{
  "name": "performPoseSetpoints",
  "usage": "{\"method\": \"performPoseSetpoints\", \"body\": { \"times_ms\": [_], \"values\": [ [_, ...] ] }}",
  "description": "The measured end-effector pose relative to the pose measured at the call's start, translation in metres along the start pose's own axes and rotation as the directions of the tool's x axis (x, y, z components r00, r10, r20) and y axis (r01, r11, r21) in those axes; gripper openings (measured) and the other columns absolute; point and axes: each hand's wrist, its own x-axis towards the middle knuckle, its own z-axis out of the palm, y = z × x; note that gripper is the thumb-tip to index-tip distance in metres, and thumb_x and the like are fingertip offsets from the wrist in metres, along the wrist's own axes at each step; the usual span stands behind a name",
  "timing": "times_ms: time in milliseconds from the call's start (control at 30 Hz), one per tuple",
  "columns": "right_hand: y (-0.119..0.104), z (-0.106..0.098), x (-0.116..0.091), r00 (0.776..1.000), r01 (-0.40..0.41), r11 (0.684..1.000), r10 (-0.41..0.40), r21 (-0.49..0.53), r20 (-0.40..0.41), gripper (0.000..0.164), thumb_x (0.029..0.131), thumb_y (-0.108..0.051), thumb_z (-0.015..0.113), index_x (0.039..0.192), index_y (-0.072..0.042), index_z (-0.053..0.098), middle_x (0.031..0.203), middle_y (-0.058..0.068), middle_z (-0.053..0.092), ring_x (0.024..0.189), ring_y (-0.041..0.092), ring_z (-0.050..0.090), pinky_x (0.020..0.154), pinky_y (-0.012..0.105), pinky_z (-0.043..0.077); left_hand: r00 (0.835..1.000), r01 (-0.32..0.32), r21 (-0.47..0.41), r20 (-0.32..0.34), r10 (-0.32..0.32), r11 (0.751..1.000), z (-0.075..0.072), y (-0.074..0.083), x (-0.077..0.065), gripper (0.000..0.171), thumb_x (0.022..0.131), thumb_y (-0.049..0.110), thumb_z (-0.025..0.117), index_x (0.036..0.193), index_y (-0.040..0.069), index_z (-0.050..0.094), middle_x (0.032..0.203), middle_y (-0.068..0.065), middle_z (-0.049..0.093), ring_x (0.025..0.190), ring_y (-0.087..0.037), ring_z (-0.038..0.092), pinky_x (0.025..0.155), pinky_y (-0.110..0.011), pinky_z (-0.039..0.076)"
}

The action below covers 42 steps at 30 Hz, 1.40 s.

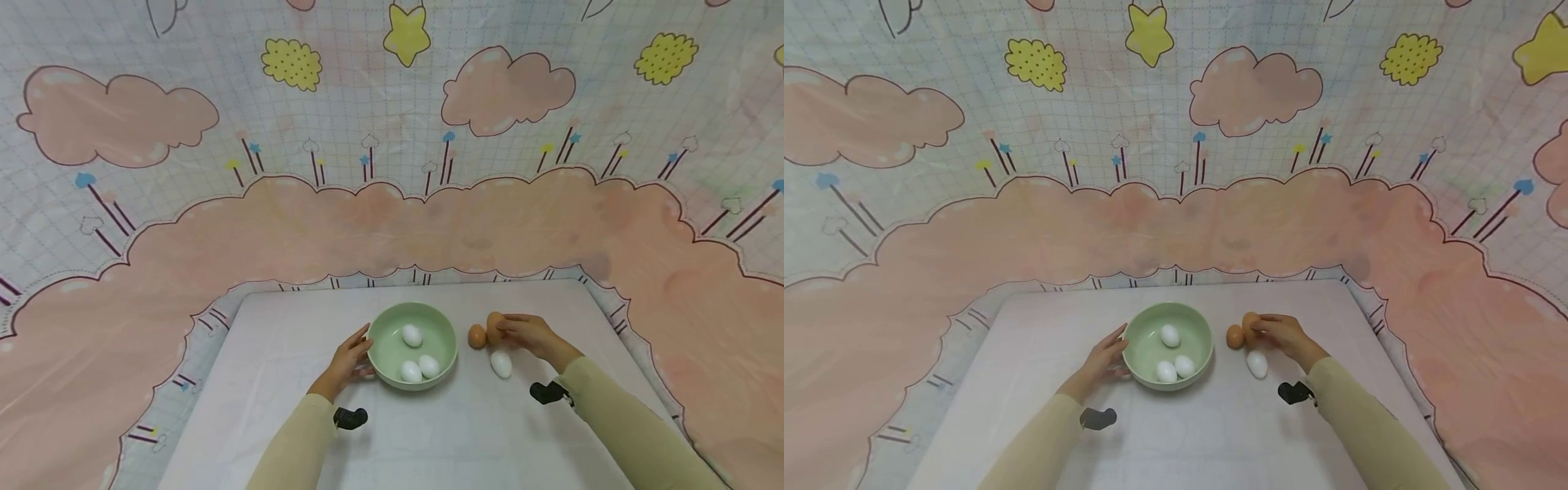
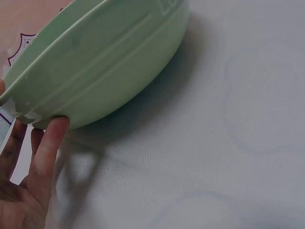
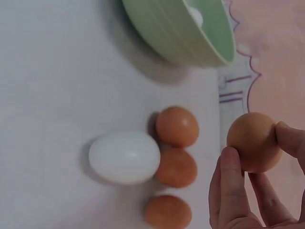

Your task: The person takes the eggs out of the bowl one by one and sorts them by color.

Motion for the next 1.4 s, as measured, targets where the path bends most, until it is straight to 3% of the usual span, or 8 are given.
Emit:
{"method": "performPoseSetpoints", "body": {
  "times_ms": [133,300,533,767,967,1100,1200,1400],
  "values": [
    [0.003,-0.018,-0.004,1.0,0.005,0.999,-0.005,0.04,-0.007,0.069,0.095,-0.013,0.065,0.146,0.016,0.029,0.1,0.001,0.066,0.085,0.005,0.063,0.086,0.024,0.057,1.0,-0.004,-0.001,0.007,0.004,1.0,0.002,0.005,-0.006,0.055,0.103,0.026,0.054,0.154,0.023,0.035,0.158,-0.022,0.027,0.132,-0.043,0.046,0.084,-0.051,0.058],
    [0.012,-0.036,-0.007,1.0,0.015,0.993,-0.013,0.113,-0.018,0.067,0.096,-0.009,0.063,0.145,0.019,0.027,0.092,-0.006,0.063,0.084,0.004,0.062,0.084,0.023,0.057,1.0,-0.007,0.0,-0.004,0.007,1.0,0.002,0.003,-0.005,0.054,0.102,0.026,0.055,0.154,0.024,0.036,0.157,-0.021,0.029,0.132,-0.043,0.047,0.083,-0.051,0.058],
    [0.025,-0.055,-0.008,0.998,0.004,0.988,0.006,0.157,-0.067,0.055,0.097,-0.006,0.06,0.14,0.019,0.037,0.089,-0.008,0.065,0.083,0.004,0.063,0.08,0.021,0.058,1.0,0.001,0.009,-0.012,0.0,1.0,0.002,0.003,-0.005,0.054,0.102,0.027,0.055,0.153,0.025,0.037,0.158,-0.019,0.029,0.128,-0.037,0.051,0.083,-0.049,0.059],
    [0.039,-0.064,-0.004,0.982,-0.018,0.979,0.056,0.204,-0.18,0.067,0.089,0.0,0.068,0.141,0.022,0.031,0.085,-0.007,0.061,0.074,0.004,0.061,0.076,0.02,0.058,1.0,0.003,0.008,-0.005,-0.003,1.0,0.001,0.001,-0.002,0.055,0.102,0.028,0.056,0.153,0.026,0.037,0.159,-0.019,0.027,0.129,-0.038,0.05,0.084,-0.049,0.059],
    [0.051,-0.07,0.002,0.97,-0.053,0.983,0.093,0.177,-0.226,0.062,0.088,0.002,0.067,0.138,0.022,0.036,0.085,-0.006,0.061,0.073,0.002,0.058,0.076,0.02,0.058,1.0,0.007,0.014,-0.019,-0.007,1.0,0.001,0.0,-0.002,0.054,0.102,0.029,0.056,0.152,0.027,0.039,0.158,-0.018,0.029,0.129,-0.039,0.05,0.083,-0.047,0.059],
    [0.057,-0.07,0.007,0.959,-0.088,0.985,0.124,0.146,-0.255,0.063,0.088,0.0,0.067,0.14,0.018,0.037,0.101,0.012,0.064,0.074,0.003,0.057,0.075,0.02,0.057,1.0,0.009,0.016,-0.018,-0.009,1.0,0.001,0.0,-0.003,0.053,0.102,0.029,0.055,0.152,0.028,0.039,0.158,-0.018,0.03,0.129,-0.038,0.05,0.083,-0.047,0.059],
    [0.059,-0.07,0.009,0.952,-0.112,0.988,0.138,0.109,-0.274,0.066,0.089,-0.003,0.068,0.143,0.016,0.035,0.131,0.03,0.053,0.076,0.003,0.057,0.075,0.02,0.058,1.0,0.005,0.021,-0.015,-0.004,1.0,0.001,-0.001,-0.002,0.053,0.102,0.029,0.055,0.152,0.027,0.038,0.158,-0.019,0.03,0.129,-0.038,0.051,0.082,-0.047,0.06],
    [0.061,-0.069,0.012,0.939,-0.148,0.988,0.155,0.046,-0.308,0.066,0.091,-0.008,0.067,0.144,0.015,0.035,0.143,0.032,0.044,0.074,0.004,0.058,0.075,0.021,0.058,1.0,0.002,0.018,-0.02,-0.002,1.0,0.001,-0.001,-0.002,0.053,0.102,0.027,0.055,0.153,0.027,0.038,0.158,-0.019,0.03,0.129,-0.039,0.051,0.081,-0.046,0.06]
  ]
}}
